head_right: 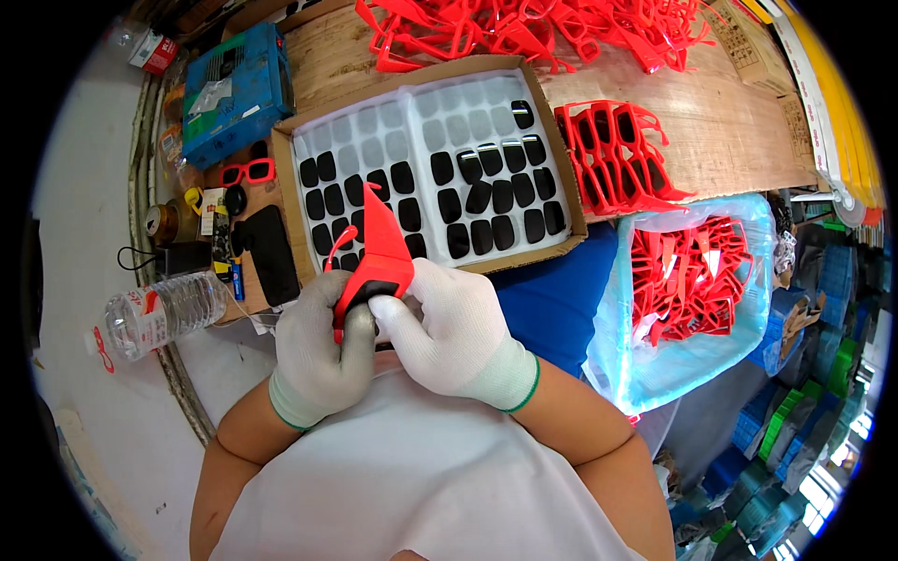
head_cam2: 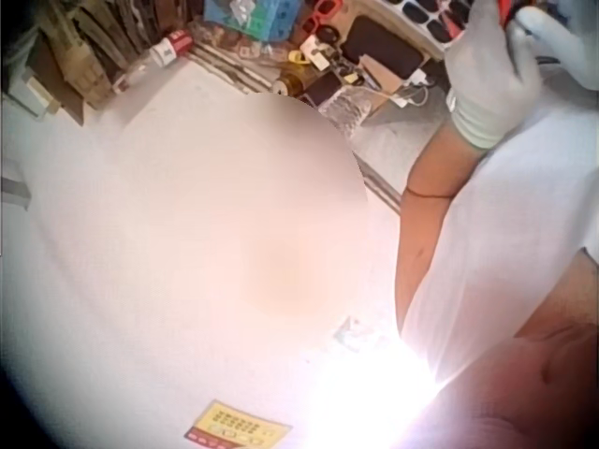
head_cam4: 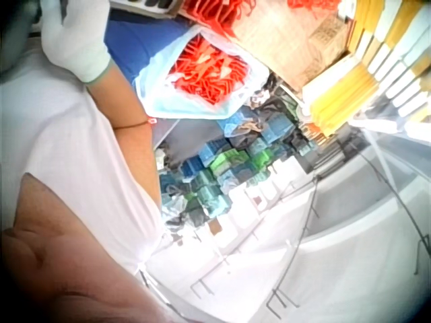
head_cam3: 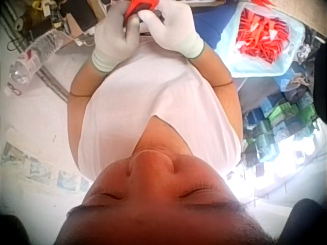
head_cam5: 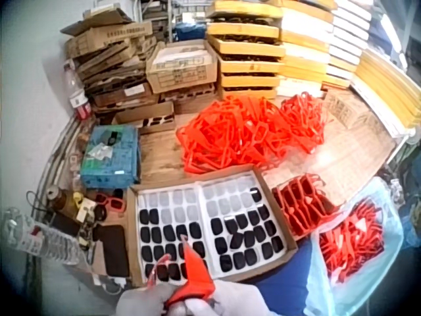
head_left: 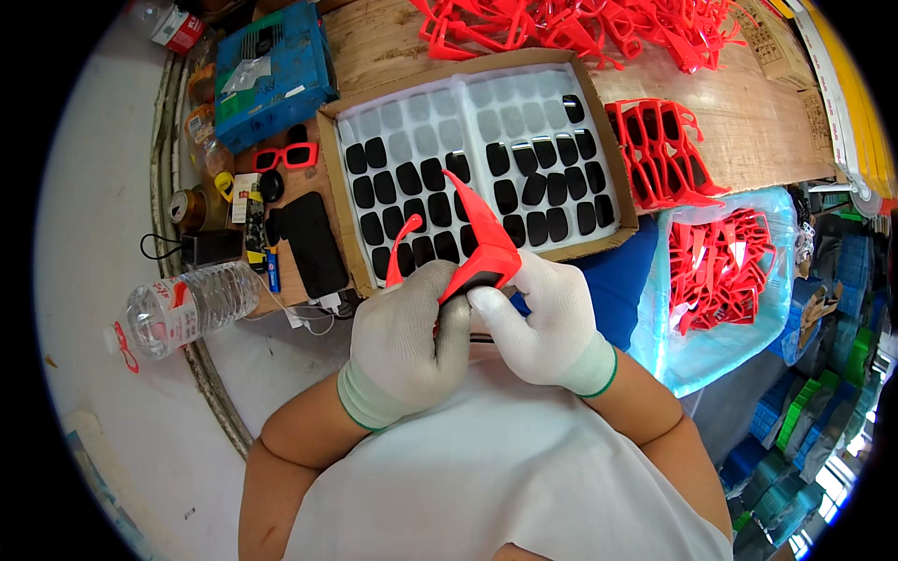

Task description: The person inserts black lenses into red plastic frames one at a time. They pick up a lens from a tray, place it into a frame, and set the completed pair aside. The process is repeated continuously throughout the clip.

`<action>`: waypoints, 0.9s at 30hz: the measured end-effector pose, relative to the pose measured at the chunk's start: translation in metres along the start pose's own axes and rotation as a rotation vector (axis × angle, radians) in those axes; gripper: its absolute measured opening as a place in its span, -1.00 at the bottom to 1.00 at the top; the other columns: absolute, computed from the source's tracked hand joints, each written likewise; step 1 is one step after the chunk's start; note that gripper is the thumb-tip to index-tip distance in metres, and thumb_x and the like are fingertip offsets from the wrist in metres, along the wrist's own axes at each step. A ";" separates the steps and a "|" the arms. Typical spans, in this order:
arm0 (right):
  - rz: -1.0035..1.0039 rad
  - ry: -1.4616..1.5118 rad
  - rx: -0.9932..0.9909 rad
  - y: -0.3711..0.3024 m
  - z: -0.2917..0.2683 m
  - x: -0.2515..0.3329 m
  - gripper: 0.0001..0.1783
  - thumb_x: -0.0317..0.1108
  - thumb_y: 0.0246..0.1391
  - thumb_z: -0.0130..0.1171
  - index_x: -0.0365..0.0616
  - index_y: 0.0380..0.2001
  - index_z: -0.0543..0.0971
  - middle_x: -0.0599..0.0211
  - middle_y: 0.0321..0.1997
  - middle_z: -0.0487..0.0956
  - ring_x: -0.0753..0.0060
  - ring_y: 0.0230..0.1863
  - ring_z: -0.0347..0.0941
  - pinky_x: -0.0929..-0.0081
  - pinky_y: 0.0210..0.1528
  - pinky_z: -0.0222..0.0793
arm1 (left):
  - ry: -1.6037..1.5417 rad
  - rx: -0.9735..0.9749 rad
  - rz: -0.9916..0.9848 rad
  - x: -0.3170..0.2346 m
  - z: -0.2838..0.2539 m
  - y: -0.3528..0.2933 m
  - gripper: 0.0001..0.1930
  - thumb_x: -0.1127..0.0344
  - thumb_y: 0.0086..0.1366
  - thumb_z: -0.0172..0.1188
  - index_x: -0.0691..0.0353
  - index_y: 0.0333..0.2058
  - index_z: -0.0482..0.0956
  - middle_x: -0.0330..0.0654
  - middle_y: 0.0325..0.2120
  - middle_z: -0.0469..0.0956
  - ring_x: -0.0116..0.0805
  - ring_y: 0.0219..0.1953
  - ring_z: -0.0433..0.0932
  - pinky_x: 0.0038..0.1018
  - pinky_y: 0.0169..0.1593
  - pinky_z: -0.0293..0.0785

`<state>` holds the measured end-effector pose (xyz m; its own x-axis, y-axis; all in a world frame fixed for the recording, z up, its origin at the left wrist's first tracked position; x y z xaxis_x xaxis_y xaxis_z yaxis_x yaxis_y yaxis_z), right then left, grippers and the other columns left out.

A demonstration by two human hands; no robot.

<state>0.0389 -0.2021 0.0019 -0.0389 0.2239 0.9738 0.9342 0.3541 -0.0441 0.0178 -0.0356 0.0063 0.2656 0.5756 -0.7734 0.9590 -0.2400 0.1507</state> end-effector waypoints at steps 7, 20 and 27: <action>-0.125 -0.118 -0.139 0.006 -0.014 -0.012 -0.53 -0.36 -0.16 0.47 -0.18 -0.17 0.48 0.12 -0.06 0.47 0.14 -0.02 0.45 0.23 0.03 0.37 | 0.063 0.212 -0.015 0.004 -0.019 0.013 -0.74 0.42 0.17 0.22 0.32 -0.15 0.52 -0.08 -0.66 0.47 -0.06 -0.64 0.54 -0.27 -0.53 0.46; 0.164 0.251 0.416 0.011 -0.054 -0.033 -0.58 -0.31 0.20 0.09 -0.29 0.08 0.50 0.15 -0.39 0.62 0.15 -0.34 0.57 0.29 -0.14 0.48 | -0.406 0.107 -0.552 0.077 -0.033 0.104 -0.69 0.26 0.24 0.24 0.41 -0.17 0.56 -0.12 -0.46 0.59 -0.44 -0.41 0.56 -0.45 -0.22 0.54; 0.076 0.316 0.253 0.010 -0.058 -0.048 -0.10 -0.56 0.14 0.01 -0.31 0.49 -0.13 -0.02 -0.13 0.63 -0.03 -0.11 0.61 0.38 0.01 0.48 | 0.740 0.215 -0.591 0.196 0.010 0.113 -0.40 0.09 0.12 0.31 0.32 0.08 0.48 0.29 0.06 0.45 0.24 0.05 0.51 -0.13 0.13 0.50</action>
<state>0.0707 -0.2614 -0.0321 0.1747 -0.0180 0.9845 0.8121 0.5680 -0.1337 0.1776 0.0420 -0.1341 -0.1874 0.9778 -0.0942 0.9388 0.1500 -0.3101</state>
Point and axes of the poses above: each hand's wrist, its own y-axis towards the middle knuckle, its own z-axis out of the palm, x = y × z, the point moved 2 cm from there along y, towards the middle knuckle
